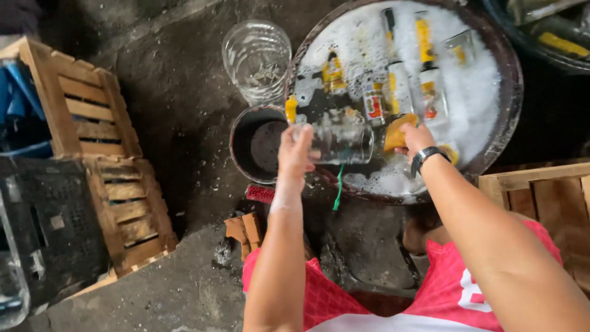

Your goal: Washing glass cups in a basin of soapy water using a brush and sponge

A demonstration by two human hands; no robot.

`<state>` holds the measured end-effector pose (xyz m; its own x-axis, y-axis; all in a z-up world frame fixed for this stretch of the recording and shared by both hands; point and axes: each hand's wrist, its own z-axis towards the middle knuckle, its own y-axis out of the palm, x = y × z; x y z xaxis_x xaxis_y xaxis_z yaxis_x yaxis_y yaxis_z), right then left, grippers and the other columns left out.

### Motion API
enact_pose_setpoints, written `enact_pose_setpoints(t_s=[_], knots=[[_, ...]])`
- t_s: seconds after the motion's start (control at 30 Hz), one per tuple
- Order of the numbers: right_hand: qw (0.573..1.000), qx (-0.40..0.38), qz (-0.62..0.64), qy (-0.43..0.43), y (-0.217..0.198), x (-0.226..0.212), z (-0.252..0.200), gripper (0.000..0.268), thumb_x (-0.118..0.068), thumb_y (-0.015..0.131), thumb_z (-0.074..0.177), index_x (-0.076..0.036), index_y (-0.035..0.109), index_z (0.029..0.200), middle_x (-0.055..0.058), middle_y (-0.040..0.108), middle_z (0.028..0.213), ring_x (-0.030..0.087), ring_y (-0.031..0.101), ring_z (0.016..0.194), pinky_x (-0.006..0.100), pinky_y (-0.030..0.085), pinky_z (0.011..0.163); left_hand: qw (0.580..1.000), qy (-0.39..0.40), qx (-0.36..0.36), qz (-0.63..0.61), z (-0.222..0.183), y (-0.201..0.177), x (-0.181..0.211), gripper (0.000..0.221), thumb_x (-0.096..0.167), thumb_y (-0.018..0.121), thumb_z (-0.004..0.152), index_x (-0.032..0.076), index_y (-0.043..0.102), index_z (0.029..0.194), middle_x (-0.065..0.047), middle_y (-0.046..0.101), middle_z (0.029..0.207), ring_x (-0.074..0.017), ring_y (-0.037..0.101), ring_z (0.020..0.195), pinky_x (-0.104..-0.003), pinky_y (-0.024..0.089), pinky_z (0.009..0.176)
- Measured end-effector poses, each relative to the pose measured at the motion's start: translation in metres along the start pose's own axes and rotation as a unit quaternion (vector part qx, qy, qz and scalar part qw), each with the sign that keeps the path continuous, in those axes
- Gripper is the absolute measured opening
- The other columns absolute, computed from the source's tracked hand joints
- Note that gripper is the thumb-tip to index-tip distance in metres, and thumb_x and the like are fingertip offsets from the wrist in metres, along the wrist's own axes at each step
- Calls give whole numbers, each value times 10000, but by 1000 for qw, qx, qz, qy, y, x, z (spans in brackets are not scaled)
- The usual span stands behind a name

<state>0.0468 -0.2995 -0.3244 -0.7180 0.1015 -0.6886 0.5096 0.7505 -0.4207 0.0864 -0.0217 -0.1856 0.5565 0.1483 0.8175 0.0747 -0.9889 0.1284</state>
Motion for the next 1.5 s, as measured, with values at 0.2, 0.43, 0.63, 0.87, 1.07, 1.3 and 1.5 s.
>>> enact_pose_setpoints(t_s=[0.2,0.43,0.63,0.87,1.07,1.3,1.5], knots=[[995,39,90,34,-27,-23,-14,577,-364,641,684,-105,420,1150,163,480,1085,310,531,903,324,509,444,981,-76,35,176,20,41,-46,720,521,668,642,158,426,1215,-176,554,998,-263,641,654,-285,541,406],[981,74,182,-3,-52,-56,-34,514,-397,623,699,-94,444,1075,145,499,998,287,506,830,290,415,469,977,-118,80,160,37,77,-86,723,538,672,635,181,427,1214,-215,509,1082,-291,635,675,-287,553,391],[976,74,199,40,-67,-51,-46,580,-376,630,698,-85,425,1156,166,486,1103,337,501,993,396,503,641,970,-237,-27,-39,8,89,-60,664,575,552,726,98,387,1158,-202,528,949,-355,618,733,-273,500,455],[995,64,65,51,-46,-6,-15,594,-413,666,664,-178,479,1177,113,502,1113,271,516,1012,368,540,639,895,-271,-231,-269,12,98,-56,475,538,525,751,138,580,1002,-170,604,934,-380,619,648,-306,497,356],[924,-195,242,-222,-57,-88,-122,829,-769,285,708,-145,374,1247,87,554,1104,197,501,1062,397,317,918,839,-297,-339,-304,9,119,-41,609,633,514,693,97,587,975,-266,588,909,-421,616,704,-330,494,350],[877,-258,262,-309,-55,-70,-97,816,-450,685,672,-143,251,1291,113,532,1123,152,532,990,216,497,710,901,-197,-365,-125,-23,133,-15,697,721,349,741,154,510,1113,-182,628,836,-358,628,621,-337,520,361],[931,-151,284,-171,-54,-41,-68,695,-670,489,718,-160,443,1188,83,327,1314,242,243,1255,397,154,1051,893,-10,-71,445,70,72,-84,365,489,499,764,199,616,951,-45,647,769,-178,654,655,-291,544,428]])
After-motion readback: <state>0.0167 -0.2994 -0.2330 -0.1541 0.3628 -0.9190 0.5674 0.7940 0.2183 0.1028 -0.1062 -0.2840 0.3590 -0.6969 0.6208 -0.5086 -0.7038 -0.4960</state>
